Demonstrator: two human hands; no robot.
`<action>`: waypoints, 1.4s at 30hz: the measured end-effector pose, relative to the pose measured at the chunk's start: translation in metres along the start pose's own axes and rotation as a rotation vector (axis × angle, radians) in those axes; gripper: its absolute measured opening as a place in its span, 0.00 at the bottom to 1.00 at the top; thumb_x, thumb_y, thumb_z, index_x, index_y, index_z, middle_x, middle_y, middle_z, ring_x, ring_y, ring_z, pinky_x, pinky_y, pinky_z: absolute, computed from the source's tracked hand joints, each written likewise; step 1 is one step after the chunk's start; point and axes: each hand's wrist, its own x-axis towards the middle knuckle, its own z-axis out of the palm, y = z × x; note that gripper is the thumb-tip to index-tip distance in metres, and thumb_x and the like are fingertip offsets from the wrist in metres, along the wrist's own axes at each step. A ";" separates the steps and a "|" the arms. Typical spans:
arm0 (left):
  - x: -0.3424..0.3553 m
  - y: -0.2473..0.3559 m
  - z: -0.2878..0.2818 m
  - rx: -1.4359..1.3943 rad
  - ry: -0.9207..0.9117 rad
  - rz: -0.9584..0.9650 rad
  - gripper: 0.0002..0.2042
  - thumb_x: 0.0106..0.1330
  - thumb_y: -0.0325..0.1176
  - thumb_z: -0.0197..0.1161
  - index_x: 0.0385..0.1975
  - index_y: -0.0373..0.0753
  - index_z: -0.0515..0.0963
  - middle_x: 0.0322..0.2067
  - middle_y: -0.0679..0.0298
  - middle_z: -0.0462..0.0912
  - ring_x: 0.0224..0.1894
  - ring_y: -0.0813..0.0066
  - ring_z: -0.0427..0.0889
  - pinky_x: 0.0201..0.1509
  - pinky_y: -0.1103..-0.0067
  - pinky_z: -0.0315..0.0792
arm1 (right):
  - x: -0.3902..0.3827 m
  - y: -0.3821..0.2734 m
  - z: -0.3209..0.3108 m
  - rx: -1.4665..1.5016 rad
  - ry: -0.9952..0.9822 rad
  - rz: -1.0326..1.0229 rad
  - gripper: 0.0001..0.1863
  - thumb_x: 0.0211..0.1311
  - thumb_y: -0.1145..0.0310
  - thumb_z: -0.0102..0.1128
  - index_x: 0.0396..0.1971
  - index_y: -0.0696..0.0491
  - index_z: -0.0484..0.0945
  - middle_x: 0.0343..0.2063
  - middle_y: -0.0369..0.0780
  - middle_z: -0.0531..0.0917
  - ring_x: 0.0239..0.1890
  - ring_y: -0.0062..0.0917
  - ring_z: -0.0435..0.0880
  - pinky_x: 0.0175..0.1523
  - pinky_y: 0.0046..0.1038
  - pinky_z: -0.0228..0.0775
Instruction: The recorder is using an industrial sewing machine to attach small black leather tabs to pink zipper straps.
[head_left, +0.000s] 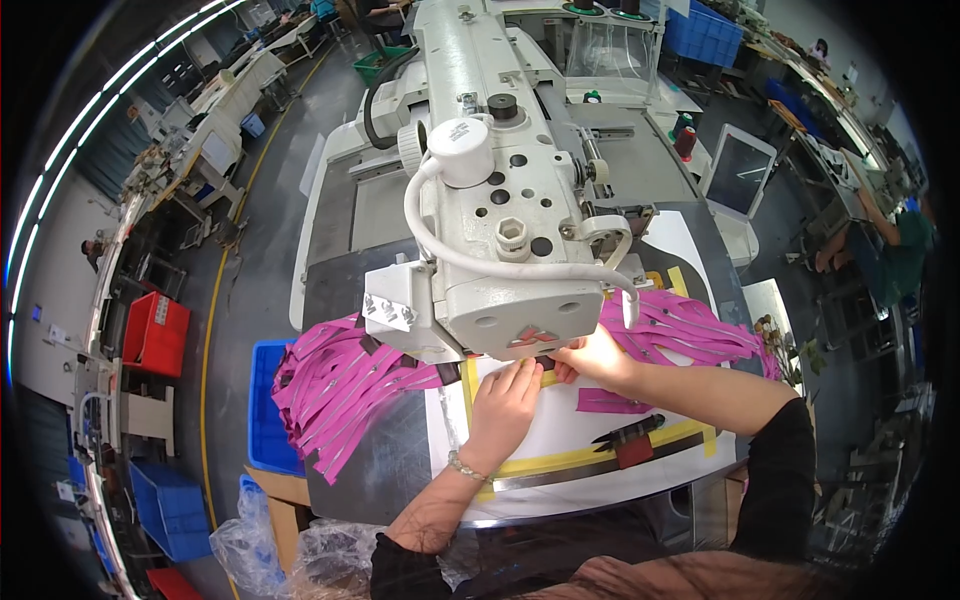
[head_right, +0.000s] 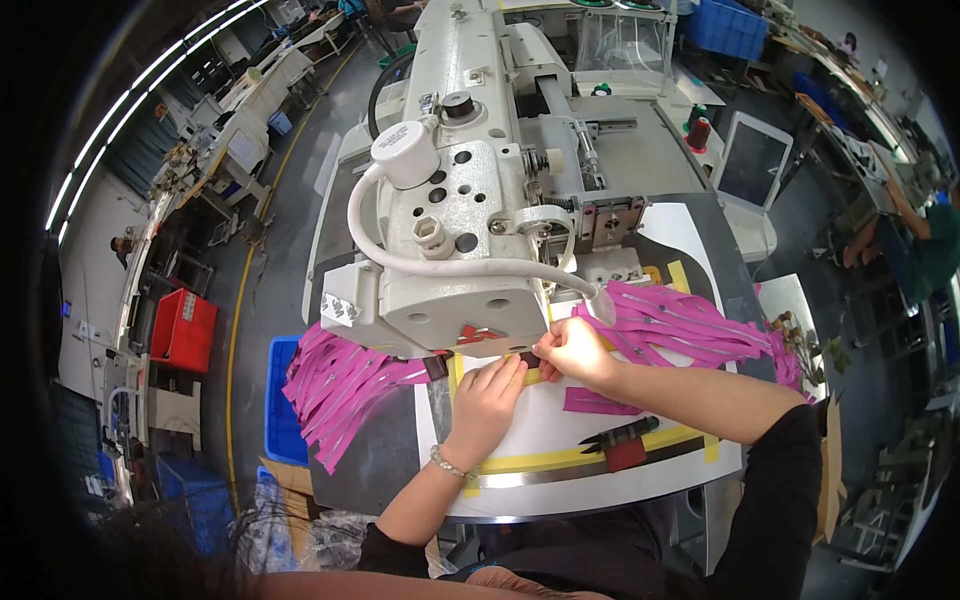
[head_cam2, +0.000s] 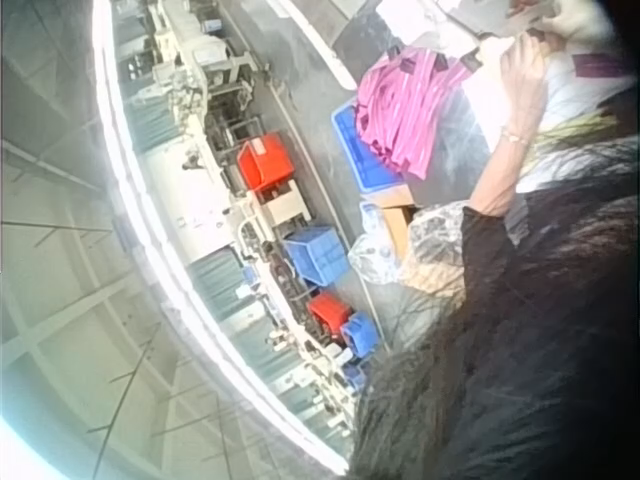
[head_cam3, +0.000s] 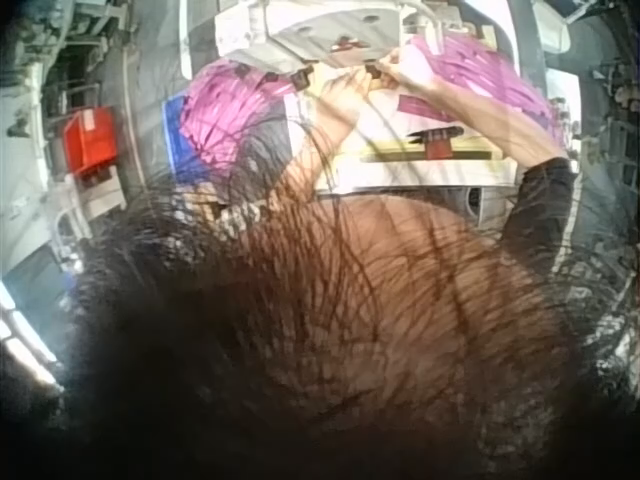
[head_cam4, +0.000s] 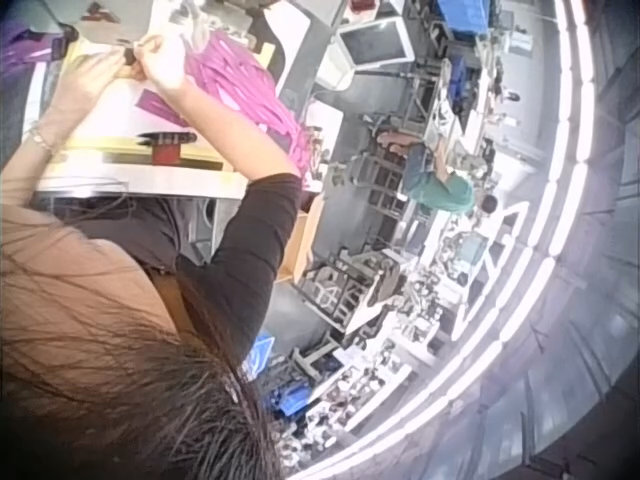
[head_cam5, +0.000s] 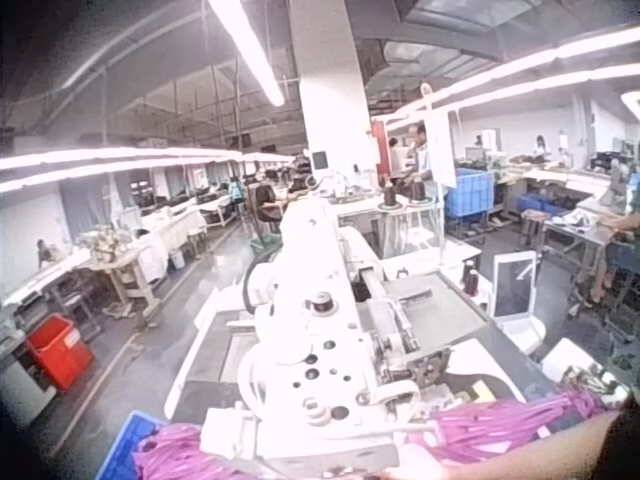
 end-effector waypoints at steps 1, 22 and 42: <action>0.001 0.001 0.001 0.002 -0.001 -0.001 0.15 0.56 0.30 0.62 0.44 0.34 0.79 0.46 0.60 0.81 0.48 0.69 0.79 0.47 0.73 0.72 | 0.000 -0.001 0.000 -0.001 0.002 0.011 0.09 0.61 0.72 0.58 0.28 0.63 0.76 0.19 0.42 0.81 0.19 0.21 0.81 0.24 0.22 0.75; 0.006 -0.020 -0.003 -0.285 -0.063 0.035 0.18 0.56 0.27 0.63 0.47 0.33 0.75 0.48 0.56 0.79 0.51 0.62 0.77 0.56 0.69 0.70 | -0.013 -0.003 -0.042 -0.950 -0.108 -0.933 0.08 0.56 0.69 0.63 0.35 0.54 0.80 0.41 0.36 0.83 0.40 0.23 0.82 0.38 0.28 0.70; 0.002 -0.022 -0.012 -0.302 -0.211 0.056 0.20 0.63 0.33 0.61 0.54 0.33 0.73 0.54 0.54 0.76 0.58 0.62 0.74 0.63 0.67 0.66 | -0.023 0.006 -0.036 -1.219 -0.138 -1.055 0.16 0.56 0.66 0.60 0.45 0.50 0.79 0.50 0.30 0.79 0.51 0.22 0.75 0.47 0.33 0.62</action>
